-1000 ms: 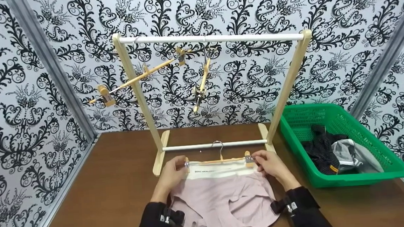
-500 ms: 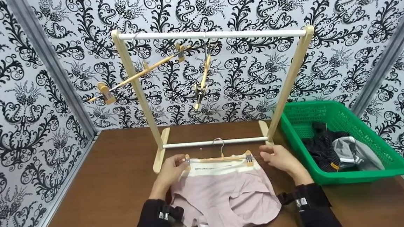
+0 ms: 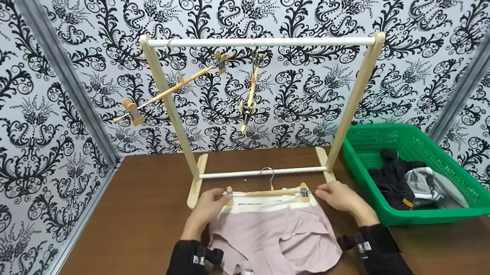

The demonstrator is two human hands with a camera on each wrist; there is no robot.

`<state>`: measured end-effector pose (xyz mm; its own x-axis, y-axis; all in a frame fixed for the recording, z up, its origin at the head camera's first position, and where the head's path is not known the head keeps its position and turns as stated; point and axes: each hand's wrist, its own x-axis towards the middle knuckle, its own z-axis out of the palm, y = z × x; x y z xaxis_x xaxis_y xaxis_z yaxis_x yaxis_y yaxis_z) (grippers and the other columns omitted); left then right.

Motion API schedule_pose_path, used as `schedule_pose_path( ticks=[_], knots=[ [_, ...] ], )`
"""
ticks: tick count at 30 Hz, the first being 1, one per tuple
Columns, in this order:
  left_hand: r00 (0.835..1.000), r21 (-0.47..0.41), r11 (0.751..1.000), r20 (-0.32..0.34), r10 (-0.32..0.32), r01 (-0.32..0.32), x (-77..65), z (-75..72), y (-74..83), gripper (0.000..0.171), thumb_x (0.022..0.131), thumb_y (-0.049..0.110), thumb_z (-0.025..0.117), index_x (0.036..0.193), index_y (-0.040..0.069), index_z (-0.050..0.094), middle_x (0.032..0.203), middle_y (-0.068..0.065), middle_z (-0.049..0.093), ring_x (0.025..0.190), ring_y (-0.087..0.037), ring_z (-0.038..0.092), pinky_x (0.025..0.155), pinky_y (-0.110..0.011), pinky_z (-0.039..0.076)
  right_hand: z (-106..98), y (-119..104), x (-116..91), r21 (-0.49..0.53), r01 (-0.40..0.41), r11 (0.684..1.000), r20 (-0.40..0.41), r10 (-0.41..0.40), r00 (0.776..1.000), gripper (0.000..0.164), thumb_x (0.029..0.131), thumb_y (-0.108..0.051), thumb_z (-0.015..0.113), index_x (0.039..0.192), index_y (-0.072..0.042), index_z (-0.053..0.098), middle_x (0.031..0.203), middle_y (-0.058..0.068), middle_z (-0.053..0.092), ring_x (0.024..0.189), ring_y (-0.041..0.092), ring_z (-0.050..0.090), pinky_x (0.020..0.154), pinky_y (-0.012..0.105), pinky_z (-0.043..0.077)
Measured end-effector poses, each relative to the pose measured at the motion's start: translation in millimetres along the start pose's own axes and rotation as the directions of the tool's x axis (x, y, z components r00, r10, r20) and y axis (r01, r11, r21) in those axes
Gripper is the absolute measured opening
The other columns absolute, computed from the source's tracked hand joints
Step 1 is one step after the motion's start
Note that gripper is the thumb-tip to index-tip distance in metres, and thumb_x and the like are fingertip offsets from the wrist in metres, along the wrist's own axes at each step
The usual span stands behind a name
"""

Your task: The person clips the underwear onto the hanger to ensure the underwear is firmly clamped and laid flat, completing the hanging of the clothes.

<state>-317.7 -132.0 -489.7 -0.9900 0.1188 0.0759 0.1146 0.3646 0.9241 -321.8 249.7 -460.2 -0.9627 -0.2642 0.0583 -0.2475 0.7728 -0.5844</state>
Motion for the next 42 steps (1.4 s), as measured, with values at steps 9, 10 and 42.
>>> schedule_pose_path(
  ticks=[9, 10, 42],
  knots=[
    [1.000, -0.050, 0.999, -0.029, -0.001, -0.001, 3.4, -0.2, -3.5, 0.047, 0.101, 0.010, 0.058, 0.134, -0.022, 0.048, 0.125, -0.035, 0.060, 0.121, -0.045, 0.057, 0.105, -0.053, 0.044, 8, 3, 5, 0.295, -0.031, 0.955, -0.013, 0.036, 0.999, 0.044, 0.103, -0.012, 0.057, 0.135, 0.017, 0.052, 0.138, 0.033, 0.054, 0.130, 0.047, 0.050, 0.108, 0.054, 0.041],
    [1.000, -0.057, 0.998, -0.031, -0.001, -0.001, 3.4, -0.1, -3.9, 0.047, 0.101, 0.010, 0.058, 0.134, -0.022, 0.048, 0.127, -0.035, 0.059, 0.122, -0.045, 0.057, 0.106, -0.054, 0.043, 10, 4, 6, 0.318, -0.036, 0.947, -0.008, 0.040, 0.999, 0.045, 0.103, -0.012, 0.056, 0.137, 0.017, 0.050, 0.140, 0.033, 0.052, 0.132, 0.047, 0.048, 0.109, 0.054, 0.039],
    [0.999, -0.133, 0.991, -0.033, 0.019, -0.023, 2.4, -3.1, 2.5, 0.044, 0.104, 0.004, 0.049, 0.140, -0.019, 0.043, 0.145, -0.037, 0.044, 0.140, -0.047, 0.038, 0.116, -0.054, 0.029, 8, -21, 6, 0.345, 0.008, 0.939, 0.041, -0.023, 0.999, 0.060, 0.106, -0.018, 0.054, 0.152, 0.012, 0.030, 0.156, 0.031, 0.032, 0.142, 0.048, 0.032, 0.116, 0.056, 0.027]
  ],
)
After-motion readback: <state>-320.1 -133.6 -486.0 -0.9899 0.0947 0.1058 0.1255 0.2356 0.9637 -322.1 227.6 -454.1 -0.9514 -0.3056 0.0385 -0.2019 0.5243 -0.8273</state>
